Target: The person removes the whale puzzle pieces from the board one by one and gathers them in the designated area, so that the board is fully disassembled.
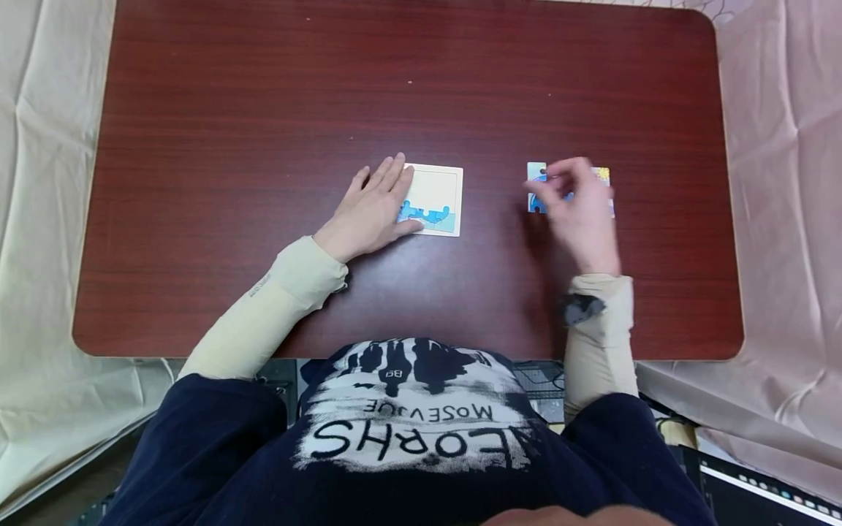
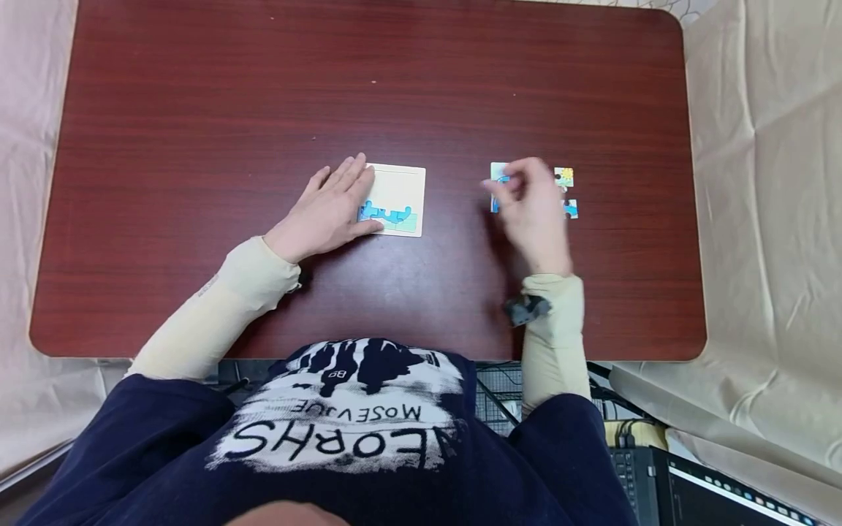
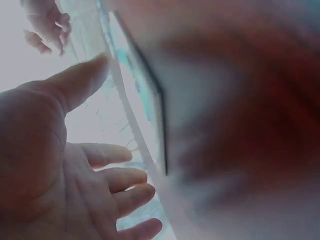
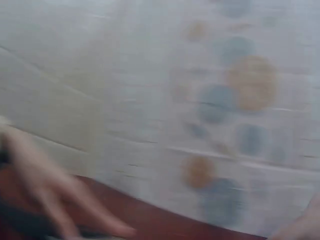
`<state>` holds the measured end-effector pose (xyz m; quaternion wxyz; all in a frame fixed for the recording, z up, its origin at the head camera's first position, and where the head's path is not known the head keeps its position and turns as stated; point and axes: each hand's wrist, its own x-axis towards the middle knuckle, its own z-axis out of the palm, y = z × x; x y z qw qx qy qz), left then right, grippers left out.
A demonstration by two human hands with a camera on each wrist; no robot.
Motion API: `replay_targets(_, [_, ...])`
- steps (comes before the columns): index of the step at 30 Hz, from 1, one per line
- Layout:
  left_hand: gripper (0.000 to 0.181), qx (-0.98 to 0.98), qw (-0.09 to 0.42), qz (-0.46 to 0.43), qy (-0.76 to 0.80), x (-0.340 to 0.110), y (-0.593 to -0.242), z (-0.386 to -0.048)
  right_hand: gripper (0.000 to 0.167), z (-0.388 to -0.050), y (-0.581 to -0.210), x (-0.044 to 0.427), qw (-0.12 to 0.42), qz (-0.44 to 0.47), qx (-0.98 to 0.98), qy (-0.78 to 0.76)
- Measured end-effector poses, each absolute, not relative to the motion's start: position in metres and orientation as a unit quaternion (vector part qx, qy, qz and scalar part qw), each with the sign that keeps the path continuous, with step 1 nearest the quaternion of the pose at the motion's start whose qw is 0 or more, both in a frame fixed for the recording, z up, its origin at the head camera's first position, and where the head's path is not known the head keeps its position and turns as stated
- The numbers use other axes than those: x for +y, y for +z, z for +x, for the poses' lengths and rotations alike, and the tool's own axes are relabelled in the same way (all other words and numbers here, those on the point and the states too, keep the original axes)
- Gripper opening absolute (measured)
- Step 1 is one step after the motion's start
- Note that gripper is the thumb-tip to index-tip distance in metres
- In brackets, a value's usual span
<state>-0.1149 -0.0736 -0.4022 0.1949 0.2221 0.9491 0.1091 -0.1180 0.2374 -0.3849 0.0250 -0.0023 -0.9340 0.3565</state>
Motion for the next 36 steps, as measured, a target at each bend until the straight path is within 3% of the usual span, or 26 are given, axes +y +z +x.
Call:
replay_targets(4, [0.067, 0.95, 0.153, 0.232, 0.14, -0.08, -0.398, -0.116, 0.042, -0.118, -0.389, 0.188, -0.081, 0.144, -0.934, 0.318])
replay_targets(8, [0.044, 0.948, 0.125, 0.24, 0.167, -0.083, -0.399, -0.117, 0.044, -0.121, -0.399, 0.159, -0.153, 0.222, -0.923, 0.274])
replay_targets(16, [0.037, 0.948, 0.118, 0.243, 0.169, -0.082, -0.403, -0.118, 0.034, -0.125, -0.409, 0.144, -0.142, 0.277, -0.918, 0.245])
replay_targets(36, [0.037, 0.946, 0.133, 0.228, 0.186, -0.081, -0.402, -0.119, 0.027, -0.125, -0.412, 0.142, -0.142, 0.273, -0.916, 0.257])
